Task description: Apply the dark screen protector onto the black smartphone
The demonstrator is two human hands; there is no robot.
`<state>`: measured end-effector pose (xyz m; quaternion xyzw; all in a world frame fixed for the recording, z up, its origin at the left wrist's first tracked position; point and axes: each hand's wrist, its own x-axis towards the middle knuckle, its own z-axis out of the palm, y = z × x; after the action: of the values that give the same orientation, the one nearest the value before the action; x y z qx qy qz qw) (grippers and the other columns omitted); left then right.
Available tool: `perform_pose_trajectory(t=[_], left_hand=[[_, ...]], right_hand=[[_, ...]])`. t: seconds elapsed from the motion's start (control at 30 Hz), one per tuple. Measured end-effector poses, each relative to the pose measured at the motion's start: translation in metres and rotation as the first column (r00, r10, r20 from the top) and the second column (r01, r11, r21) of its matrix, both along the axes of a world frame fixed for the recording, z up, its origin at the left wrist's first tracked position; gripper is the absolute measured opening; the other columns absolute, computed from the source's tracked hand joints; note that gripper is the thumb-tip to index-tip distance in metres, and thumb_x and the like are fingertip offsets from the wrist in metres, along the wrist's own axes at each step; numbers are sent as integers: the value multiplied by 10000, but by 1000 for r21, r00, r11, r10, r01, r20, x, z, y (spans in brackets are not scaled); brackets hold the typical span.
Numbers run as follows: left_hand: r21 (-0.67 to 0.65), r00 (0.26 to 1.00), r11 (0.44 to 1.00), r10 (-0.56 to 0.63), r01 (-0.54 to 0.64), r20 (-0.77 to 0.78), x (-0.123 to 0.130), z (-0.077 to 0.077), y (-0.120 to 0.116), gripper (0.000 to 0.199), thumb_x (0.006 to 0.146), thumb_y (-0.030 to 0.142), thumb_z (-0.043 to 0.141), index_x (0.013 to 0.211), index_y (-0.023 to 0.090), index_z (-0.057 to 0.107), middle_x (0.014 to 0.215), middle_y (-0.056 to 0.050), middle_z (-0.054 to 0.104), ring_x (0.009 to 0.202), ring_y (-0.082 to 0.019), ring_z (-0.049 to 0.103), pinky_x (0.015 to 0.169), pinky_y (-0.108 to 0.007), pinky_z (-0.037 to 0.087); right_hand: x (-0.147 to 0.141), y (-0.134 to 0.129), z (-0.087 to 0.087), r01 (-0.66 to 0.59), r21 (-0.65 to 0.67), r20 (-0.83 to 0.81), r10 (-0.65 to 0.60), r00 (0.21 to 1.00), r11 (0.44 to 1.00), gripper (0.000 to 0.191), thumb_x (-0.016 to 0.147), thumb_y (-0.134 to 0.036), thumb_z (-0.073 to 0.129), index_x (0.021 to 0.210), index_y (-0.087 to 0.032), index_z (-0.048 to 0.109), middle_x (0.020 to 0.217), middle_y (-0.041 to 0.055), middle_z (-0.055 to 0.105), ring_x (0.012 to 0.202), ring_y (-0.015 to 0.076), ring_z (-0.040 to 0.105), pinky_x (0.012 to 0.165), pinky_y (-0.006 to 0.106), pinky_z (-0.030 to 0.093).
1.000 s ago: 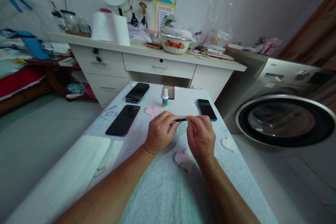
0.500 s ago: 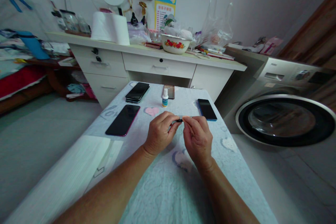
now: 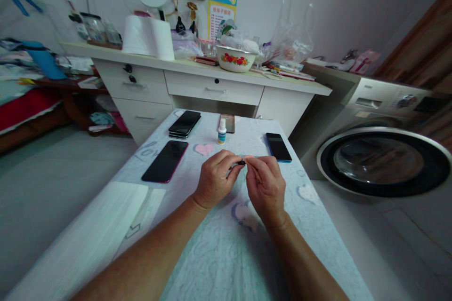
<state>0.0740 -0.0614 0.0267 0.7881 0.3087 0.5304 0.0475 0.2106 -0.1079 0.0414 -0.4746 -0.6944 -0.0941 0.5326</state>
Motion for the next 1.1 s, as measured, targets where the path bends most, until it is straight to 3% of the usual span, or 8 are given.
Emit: perform_pose_trajectory(t=[1.1], left_hand=[[2, 1000, 1000, 26, -26, -2, -2, 1, 0, 97, 872, 203, 566, 944, 176, 624, 836, -43, 635, 788, -156, 610, 706, -276, 512]], right_hand=[[6, 3, 1, 93, 25, -8, -93, 996, 995, 203, 868, -128, 505, 998, -208, 640, 848, 32, 561, 785, 133, 587, 720, 266, 517]])
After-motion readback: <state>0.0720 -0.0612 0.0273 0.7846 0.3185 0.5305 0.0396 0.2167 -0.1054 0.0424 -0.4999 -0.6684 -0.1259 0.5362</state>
